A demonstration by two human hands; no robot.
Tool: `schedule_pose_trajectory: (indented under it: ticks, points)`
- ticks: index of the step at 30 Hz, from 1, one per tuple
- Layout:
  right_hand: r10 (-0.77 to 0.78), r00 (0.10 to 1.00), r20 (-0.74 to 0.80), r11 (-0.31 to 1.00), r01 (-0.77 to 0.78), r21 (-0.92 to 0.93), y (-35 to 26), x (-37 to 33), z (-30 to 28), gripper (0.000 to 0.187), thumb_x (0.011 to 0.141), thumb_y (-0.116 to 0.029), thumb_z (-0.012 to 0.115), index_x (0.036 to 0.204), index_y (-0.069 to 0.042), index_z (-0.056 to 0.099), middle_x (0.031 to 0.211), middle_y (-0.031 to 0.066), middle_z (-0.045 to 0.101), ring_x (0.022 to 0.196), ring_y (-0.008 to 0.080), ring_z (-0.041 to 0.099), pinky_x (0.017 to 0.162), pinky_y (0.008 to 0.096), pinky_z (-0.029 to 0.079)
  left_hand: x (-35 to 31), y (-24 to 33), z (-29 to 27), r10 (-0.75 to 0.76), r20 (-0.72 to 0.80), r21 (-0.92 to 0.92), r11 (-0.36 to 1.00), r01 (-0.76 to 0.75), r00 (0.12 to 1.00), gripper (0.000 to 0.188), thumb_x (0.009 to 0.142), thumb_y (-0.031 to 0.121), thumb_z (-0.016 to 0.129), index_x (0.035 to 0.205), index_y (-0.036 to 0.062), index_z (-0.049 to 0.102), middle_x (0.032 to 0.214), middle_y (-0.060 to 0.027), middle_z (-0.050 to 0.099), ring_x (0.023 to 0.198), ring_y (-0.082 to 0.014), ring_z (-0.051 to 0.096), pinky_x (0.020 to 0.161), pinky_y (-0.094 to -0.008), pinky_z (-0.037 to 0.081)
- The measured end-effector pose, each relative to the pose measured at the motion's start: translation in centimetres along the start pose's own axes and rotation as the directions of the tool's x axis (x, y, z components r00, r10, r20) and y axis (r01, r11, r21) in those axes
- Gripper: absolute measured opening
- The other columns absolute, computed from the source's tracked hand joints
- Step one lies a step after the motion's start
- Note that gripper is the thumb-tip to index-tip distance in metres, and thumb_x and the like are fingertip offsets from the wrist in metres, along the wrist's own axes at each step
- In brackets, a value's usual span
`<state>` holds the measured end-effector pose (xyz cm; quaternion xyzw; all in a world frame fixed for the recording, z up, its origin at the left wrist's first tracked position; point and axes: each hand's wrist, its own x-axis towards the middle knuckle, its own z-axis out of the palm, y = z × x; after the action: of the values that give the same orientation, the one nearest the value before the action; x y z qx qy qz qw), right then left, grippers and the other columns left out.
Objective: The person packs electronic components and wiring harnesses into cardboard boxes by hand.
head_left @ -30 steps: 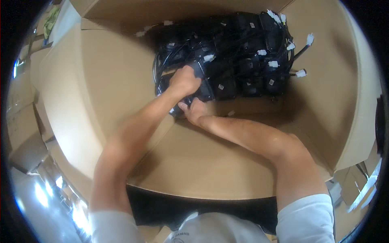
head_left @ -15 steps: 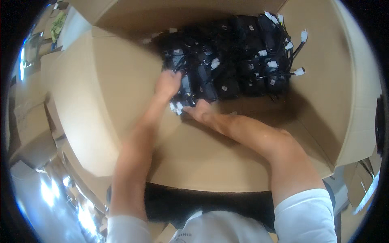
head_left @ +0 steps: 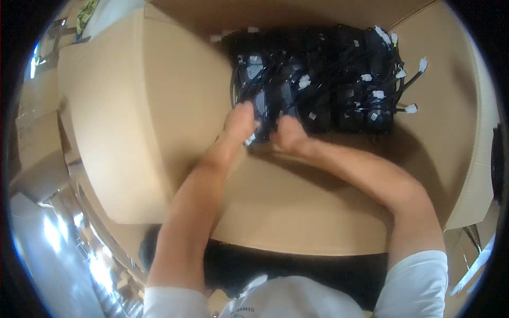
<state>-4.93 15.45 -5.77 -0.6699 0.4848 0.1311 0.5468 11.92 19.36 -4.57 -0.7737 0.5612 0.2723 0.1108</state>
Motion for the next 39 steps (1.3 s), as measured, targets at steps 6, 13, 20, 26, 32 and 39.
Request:
schedule_pose_trajectory:
  ticks: [6,13,20,26,32,39]
  points:
    - [-0.921,0.378,-0.096,0.315,0.575,-0.755,-8.9,-3.3,-8.5,0.009,0.075,-0.013,0.064,0.081,-0.007,0.066,0.093,0.0108,0.059,0.096,0.0285,0.058,0.081,0.0376,0.047,1.4,-8.3,1.5,0.049,0.048,-0.333,0.942,-0.031,0.998,0.027,0.077,0.018,0.079,0.096,0.0015,0.07,0.096,-0.0242,0.071,0.096,-0.0358,0.071,0.084,-0.0481,0.056]
    - [-0.245,0.832,0.498,0.772,0.478,-0.419,0.7,-0.8,4.8,0.02,0.086,-0.014,0.058,0.092,-0.006,0.076,0.098,0.0189,0.074,0.091,0.0368,0.072,0.075,0.0436,0.057,2.0,4.5,-5.7,-0.232,0.185,0.039,0.973,0.229,0.955,0.036,0.087,0.03,0.074,0.113,0.0049,0.073,0.12,-0.0202,0.07,0.112,-0.0383,0.067,0.094,-0.0466,0.055]
    - [-0.462,0.876,0.14,0.818,0.482,-0.315,2.8,1.2,9.0,0.024,0.086,-0.02,0.058,0.094,-0.003,0.073,0.106,0.0232,0.071,0.104,0.0377,0.068,0.091,0.0447,0.053,1.7,2.6,-3.3,-0.278,0.094,-0.064,0.956,0.285,0.956,0.033,0.092,0.029,0.067,0.104,-0.0019,0.07,0.108,-0.0253,0.071,0.105,-0.041,0.068,0.09,-0.048,0.054]
    - [-0.653,0.756,0.039,0.709,0.629,-0.32,5.6,1.6,5.9,0.023,0.088,-0.017,0.054,0.088,-0.001,0.071,0.089,0.022,0.068,0.086,0.0369,0.066,0.076,0.0476,0.053,2.4,4.2,-4.2,-0.242,0.158,-0.26,0.925,0.277,0.957,0.035,0.094,0.027,0.066,0.095,-0.0076,0.067,0.085,-0.0258,0.071,0.079,-0.04,0.072,0.077,-0.0453,0.056]
    - [-0.447,0.795,0.41,0.659,0.603,-0.449,-3.3,-4.2,-2.6,0.025,0.087,-0.013,0.059,0.105,0.001,0.07,0.119,0.0193,0.068,0.12,0.0349,0.061,0.104,0.0439,0.046,1.9,0.5,-3.1,-0.314,0.285,-0.534,0.732,0.422,0.905,0.028,0.092,0.013,0.057,0.088,-0.0129,0.067,0.074,-0.0221,0.072,0.06,-0.0286,0.072,0.054,-0.0419,0.055]
    - [-0.826,0.486,0.284,0.025,0.535,-0.845,4.4,1.2,-4.7,0.046,0.095,-0.027,0.051,0.134,-0.005,0.062,0.151,0.0113,0.05,0.147,0.0284,0.035,0.124,0.0498,0.019,2.0,4.7,-5.5,-0.159,-0.317,-0.111,0.985,0.13,0.935,0.044,0.094,0.031,0.068,0.111,-0.0083,0.059,0.094,-0.0293,0.07,0.087,-0.0453,0.07,0.074,-0.054,0.055]
